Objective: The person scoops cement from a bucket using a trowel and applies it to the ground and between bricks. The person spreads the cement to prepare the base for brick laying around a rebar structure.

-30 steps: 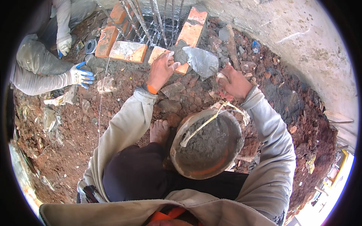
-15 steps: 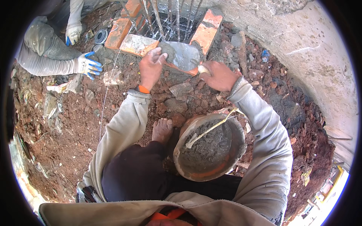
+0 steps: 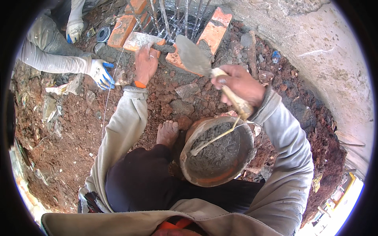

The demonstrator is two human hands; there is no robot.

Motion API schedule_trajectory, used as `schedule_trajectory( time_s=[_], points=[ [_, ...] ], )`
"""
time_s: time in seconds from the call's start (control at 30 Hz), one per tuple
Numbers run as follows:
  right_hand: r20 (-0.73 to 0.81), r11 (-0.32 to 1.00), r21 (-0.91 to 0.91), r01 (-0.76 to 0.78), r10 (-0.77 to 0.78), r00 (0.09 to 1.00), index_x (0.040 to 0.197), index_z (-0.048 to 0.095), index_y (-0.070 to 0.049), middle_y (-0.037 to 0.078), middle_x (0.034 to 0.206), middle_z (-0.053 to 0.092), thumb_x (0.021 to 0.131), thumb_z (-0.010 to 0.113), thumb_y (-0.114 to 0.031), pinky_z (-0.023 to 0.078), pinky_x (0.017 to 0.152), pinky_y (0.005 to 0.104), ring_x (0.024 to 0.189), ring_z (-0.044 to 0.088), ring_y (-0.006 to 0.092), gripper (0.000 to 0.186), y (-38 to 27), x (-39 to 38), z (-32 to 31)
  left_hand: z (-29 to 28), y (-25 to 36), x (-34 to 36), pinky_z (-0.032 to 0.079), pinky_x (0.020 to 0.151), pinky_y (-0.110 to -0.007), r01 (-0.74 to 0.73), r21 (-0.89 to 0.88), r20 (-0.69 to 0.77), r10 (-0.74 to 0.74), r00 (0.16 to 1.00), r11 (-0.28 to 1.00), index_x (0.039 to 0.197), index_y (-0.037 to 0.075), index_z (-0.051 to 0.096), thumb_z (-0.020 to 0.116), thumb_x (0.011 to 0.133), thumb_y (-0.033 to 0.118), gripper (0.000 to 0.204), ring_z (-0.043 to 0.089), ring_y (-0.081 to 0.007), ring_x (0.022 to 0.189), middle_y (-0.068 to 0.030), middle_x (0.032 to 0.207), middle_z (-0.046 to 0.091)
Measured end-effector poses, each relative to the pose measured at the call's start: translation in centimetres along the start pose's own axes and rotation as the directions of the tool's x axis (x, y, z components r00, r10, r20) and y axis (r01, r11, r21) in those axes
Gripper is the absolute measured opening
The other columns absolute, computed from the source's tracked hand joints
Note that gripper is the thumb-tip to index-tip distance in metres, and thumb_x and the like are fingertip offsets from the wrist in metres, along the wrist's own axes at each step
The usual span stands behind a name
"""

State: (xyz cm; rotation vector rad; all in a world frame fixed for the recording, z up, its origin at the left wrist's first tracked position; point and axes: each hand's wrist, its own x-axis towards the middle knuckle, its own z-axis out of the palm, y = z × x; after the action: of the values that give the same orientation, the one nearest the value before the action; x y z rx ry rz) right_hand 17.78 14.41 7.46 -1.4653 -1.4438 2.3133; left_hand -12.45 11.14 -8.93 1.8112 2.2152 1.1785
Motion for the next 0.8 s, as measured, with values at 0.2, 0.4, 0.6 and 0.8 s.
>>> schedule_trajectory(
  time_s=[0.2,0.4,0.6,0.8],
  points=[
    [-0.083,0.917,0.381,-0.12,0.164,0.983,0.104,0.057,-0.001,0.005,0.07,0.057,0.094,0.054,-0.021,0.05,0.04,0.0297,0.048,0.055,0.0162,0.023,1.5,3.1,5.2,0.5,1.7,-1.0,0.047,0.088,-0.046,0.203,-0.346,0.027,-0.207,0.978,0.916,0.121,-0.006,0.057,0.045,0.083,0.003,0.04,0.061,-0.0427,0.099,-0.0299,0.105,0.062],
    [-0.168,0.937,0.35,0.011,0.052,0.984,0.097,0.058,-0.002,0.005,0.069,0.055,0.094,0.056,-0.028,0.048,0.042,0.03,0.051,0.055,0.0149,0.027,3.0,5.4,10.1,0.8,0.8,-1.5,0.045,0.101,-0.035,0.273,-0.504,0.2,-0.197,0.96,0.819,0.136,-0.006,0.044,0.042,0.088,-0.004,0.048,0.058,-0.0281,0.117,-0.0216,0.126,0.059],
    [-0.103,0.922,0.387,0.015,0.027,0.994,0.101,0.058,-0.002,0.006,0.07,0.056,0.095,0.048,-0.033,0.049,0.047,0.0303,0.05,0.055,0.0171,0.033,2.4,6.1,10.9,1.2,0.5,-1.6,0.044,0.103,-0.04,0.406,-0.842,0.321,-0.274,0.906,0.356,0.143,-0.008,0.03,0.039,0.094,0.011,0.053,0.054,-0.0339,0.121,-0.0263,0.132,0.052],
    [-0.024,0.929,0.368,-0.043,0.056,0.998,0.103,0.059,-0.002,0.006,0.072,0.057,0.094,0.047,-0.035,0.047,0.048,0.0298,0.051,0.056,0.0185,0.036,3.1,7.9,9.8,0.3,0.6,-1.9,0.042,0.105,-0.041,0.436,-0.869,0.335,-0.37,0.866,0.233,0.144,-0.008,0.029,0.037,0.096,0.017,0.055,0.053,-0.0342,0.123,-0.0276,0.134,0.05]
  ],
)
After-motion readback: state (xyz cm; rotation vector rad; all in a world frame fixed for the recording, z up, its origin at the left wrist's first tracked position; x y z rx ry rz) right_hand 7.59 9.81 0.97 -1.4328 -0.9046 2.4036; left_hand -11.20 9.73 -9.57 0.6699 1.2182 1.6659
